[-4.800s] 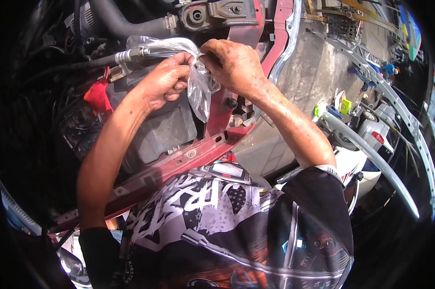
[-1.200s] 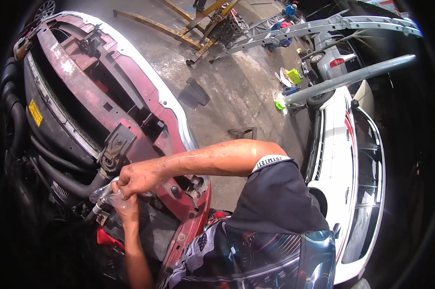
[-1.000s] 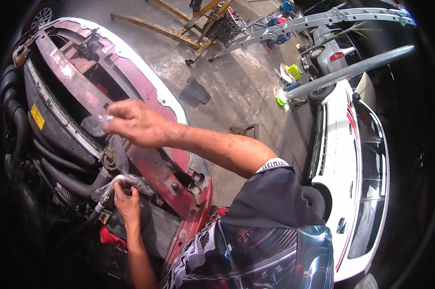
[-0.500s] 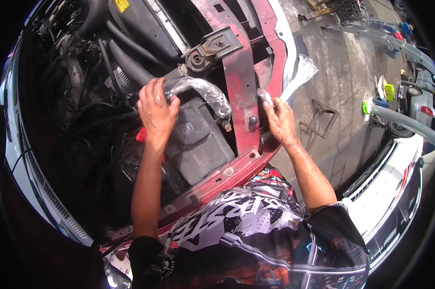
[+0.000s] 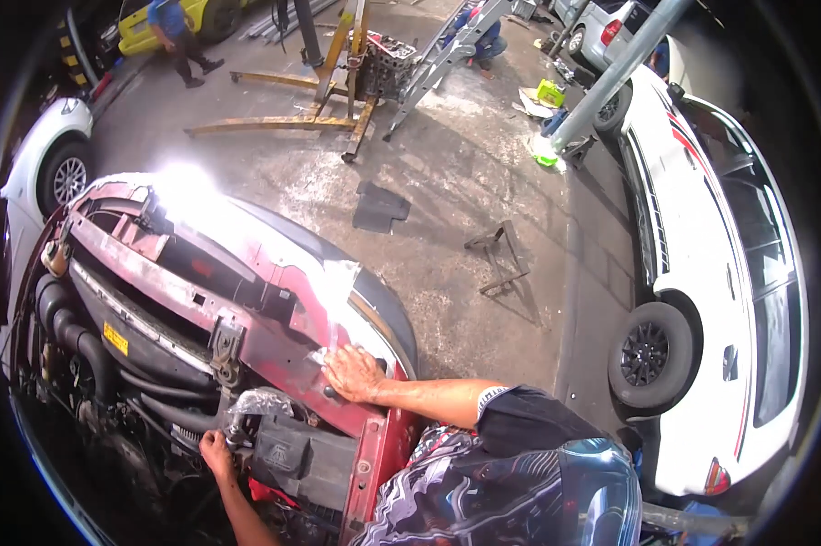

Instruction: Inspecting and manipulating hoses and mechanical components within a vehicle engine bay using tools.

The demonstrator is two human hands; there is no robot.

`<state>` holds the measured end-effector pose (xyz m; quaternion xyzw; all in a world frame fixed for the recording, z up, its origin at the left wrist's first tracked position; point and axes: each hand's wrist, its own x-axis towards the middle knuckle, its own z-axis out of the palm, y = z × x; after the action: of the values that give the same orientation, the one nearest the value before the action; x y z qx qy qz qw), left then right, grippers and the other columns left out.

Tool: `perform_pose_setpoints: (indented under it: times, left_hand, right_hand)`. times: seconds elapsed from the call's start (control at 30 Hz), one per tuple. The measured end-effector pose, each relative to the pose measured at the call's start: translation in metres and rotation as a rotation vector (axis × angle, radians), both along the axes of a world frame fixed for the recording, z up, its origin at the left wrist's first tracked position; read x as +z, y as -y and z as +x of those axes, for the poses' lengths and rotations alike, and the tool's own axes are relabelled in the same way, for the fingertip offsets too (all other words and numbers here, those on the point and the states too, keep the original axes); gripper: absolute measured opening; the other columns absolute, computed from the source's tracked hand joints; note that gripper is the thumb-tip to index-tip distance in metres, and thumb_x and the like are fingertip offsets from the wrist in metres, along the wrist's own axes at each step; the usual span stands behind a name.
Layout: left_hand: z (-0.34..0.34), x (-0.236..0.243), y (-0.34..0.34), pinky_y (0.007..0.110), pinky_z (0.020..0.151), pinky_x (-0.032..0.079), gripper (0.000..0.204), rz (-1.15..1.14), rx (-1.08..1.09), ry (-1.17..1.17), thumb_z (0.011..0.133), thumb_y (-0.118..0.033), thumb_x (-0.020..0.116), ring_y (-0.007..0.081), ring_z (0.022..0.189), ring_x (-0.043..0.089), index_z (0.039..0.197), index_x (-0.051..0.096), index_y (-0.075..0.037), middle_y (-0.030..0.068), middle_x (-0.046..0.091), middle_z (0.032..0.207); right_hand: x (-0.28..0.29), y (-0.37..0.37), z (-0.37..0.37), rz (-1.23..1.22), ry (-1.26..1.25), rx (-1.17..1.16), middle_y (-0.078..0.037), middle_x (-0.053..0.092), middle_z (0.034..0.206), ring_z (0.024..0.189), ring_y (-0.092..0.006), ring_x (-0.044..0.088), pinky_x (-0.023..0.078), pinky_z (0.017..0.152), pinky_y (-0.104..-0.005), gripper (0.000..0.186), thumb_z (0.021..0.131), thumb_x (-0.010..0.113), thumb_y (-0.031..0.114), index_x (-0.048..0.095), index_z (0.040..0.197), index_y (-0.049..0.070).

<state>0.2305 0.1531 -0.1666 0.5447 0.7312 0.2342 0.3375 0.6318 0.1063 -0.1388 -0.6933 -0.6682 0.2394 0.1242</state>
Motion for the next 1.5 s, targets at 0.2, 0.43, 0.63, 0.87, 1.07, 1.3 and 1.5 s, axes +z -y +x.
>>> perform_pose_setpoints:
  times: [0.2, 0.43, 0.63, 0.87, 1.07, 1.3, 1.5]
  left_hand:
    - [-0.050, -0.026, 0.002, 0.051, 0.071, 0.047, 0.033, 0.199, 0.142, -0.534, 0.091, -0.028, 0.061, 0.0431, 0.078, 0.063, 0.095, 0.065, 0.005, 0.0258, 0.066, 0.086]
    - [-0.059, 0.067, 0.080, 0.054, 0.082, 0.051, 0.043, 0.162, 0.426, -0.793, 0.091, -0.033, 0.060, 0.0444, 0.096, 0.066, 0.101, 0.068, 0.007, 0.0300, 0.067, 0.101]
    - [0.021, 0.149, 0.084, 0.053, 0.085, 0.050, 0.041, 0.575, 0.510, -0.671, 0.092, -0.030, 0.059, 0.0435, 0.100, 0.064, 0.105, 0.066, 0.007, 0.0302, 0.066, 0.105]
    - [0.086, 0.215, 0.108, 0.052, 0.089, 0.049, 0.039, 0.777, 0.636, -0.461, 0.094, -0.027, 0.057, 0.0424, 0.104, 0.063, 0.110, 0.065, 0.008, 0.0304, 0.064, 0.109]
    - [0.103, 0.222, 0.168, 0.050, 0.092, 0.048, 0.038, 0.697, 0.716, -0.154, 0.095, -0.024, 0.056, 0.0414, 0.108, 0.061, 0.114, 0.063, 0.008, 0.0306, 0.063, 0.113]
    - [0.191, 0.137, 0.248, 0.038, 0.077, 0.050, 0.038, 0.359, 0.200, 0.339, 0.093, -0.027, 0.065, 0.0256, 0.088, 0.061, 0.118, 0.059, 0.001, 0.0115, 0.066, 0.104]
    - [0.242, 0.128, 0.288, 0.037, 0.067, 0.053, 0.026, 0.321, 0.046, 0.804, 0.100, -0.024, 0.052, 0.0239, 0.077, 0.065, 0.101, 0.058, 0.001, 0.0123, 0.066, 0.091]
  right_hand:
    - [-0.021, 0.003, -0.004, 0.065, 0.031, 0.004, -0.019, 0.060, 0.118, 0.112, -0.0361, 0.056, 0.045, 0.096, -0.0519, 0.036, 0.098, 0.047, 0.031, 0.056, 0.120, 0.003]
    - [-0.044, 0.010, -0.011, 0.449, 0.041, -0.005, -0.017, 0.060, 0.106, 0.099, -0.0344, 0.057, 0.045, 0.081, -0.0490, 0.034, 0.096, 0.049, 0.027, 0.056, 0.114, -0.001]
    - [-0.023, 0.007, 0.002, 0.330, -0.003, 0.009, -0.014, 0.060, 0.096, 0.091, -0.0283, 0.057, 0.045, 0.073, -0.0442, 0.028, 0.095, 0.052, 0.027, 0.060, 0.104, 0.001]
    - [-0.005, 0.004, 0.016, 0.062, -0.160, 0.080, -0.016, 0.062, 0.108, 0.103, -0.0338, 0.058, 0.046, 0.082, -0.0489, 0.032, 0.097, 0.049, 0.030, 0.062, 0.106, 0.003]
    - [0.014, 0.017, 0.032, -0.032, -0.652, -0.031, -0.025, 0.063, 0.094, 0.093, -0.0435, 0.061, 0.047, 0.084, -0.0510, 0.036, 0.101, 0.044, 0.034, 0.058, 0.099, 0.000]
    - [0.097, 0.137, 0.025, 0.146, -0.876, 0.251, -0.022, 0.059, 0.122, 0.117, -0.0376, 0.055, 0.044, 0.099, -0.0459, 0.045, 0.102, 0.046, 0.039, 0.053, 0.126, 0.002]
    - [0.131, 0.214, 0.020, 0.194, -0.781, 0.650, -0.026, 0.058, 0.120, 0.115, -0.0387, 0.057, 0.045, 0.094, -0.0491, 0.055, 0.099, 0.048, 0.045, 0.045, 0.134, 0.002]
